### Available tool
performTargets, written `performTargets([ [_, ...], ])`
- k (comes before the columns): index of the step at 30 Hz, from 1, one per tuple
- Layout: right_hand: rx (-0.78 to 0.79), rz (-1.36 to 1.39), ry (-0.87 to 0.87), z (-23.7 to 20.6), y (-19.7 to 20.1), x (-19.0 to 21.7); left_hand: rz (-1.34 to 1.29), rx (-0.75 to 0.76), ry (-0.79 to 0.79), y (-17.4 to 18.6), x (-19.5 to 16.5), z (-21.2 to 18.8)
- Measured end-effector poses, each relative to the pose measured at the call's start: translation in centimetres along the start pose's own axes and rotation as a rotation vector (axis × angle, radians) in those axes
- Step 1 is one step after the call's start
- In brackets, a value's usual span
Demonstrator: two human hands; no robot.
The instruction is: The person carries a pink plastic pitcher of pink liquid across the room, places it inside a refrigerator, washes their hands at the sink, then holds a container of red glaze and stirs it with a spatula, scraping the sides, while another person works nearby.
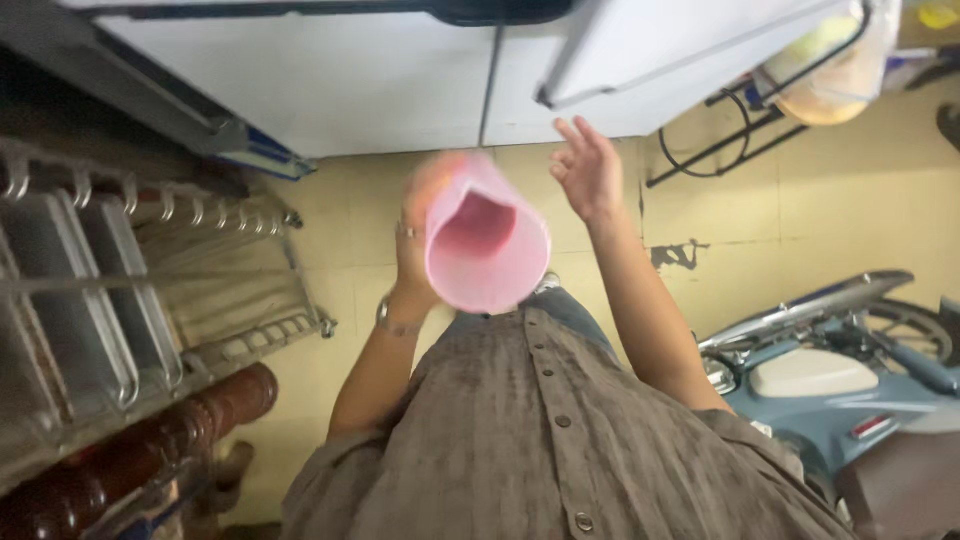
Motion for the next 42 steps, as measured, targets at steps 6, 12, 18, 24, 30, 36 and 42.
performTargets([
  [6, -0.129, -0.229, 0.043, -6.1, 8.4, 2.1, -0.116, 0.181, -0.039, -10.3, -2.0, 0.8],
  [12, -0.322, -0.262, 0.169, -16.5, 23.4, 8.5, -0.364, 0.266, -0.224, -26.3, -4.2, 5.7],
  [18, -0.336, -0.204, 0.373, -26.2, 32.8, 17.1, -0.539, 0.193, -0.232, -41.9, -6.5, 8.9],
  [24, -0.516, -0.364, 0.825, -34.7, 34.4, 30.5, -0.728, 0.362, -0.315, -58.4, -13.0, 11.4],
  [30, -0.589, -0.578, 1.103, -39.4, 32.7, 38.9, -0.946, 0.378, -0.318, -69.4, -15.7, 13.3],
  [36, -0.525, -0.386, 0.935, -36.7, 38.2, 44.0, -0.962, 0.358, -0.206, -77.1, -13.2, 14.5],
  [42, -0.642, -0.456, 1.055, -35.7, 45.8, 56.0, -1.118, 0.473, -0.138, -91.2, -10.6, 20.0],
])
Point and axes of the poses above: each hand's wrist, its own z-axis towards the middle knuckle, its own y-axis out of the back of the hand, x = y × z, the point moved 6 cm from there along z, towards the middle knuckle, and after that the axes turned 13 degrees about -y, right-handed, at the moved point
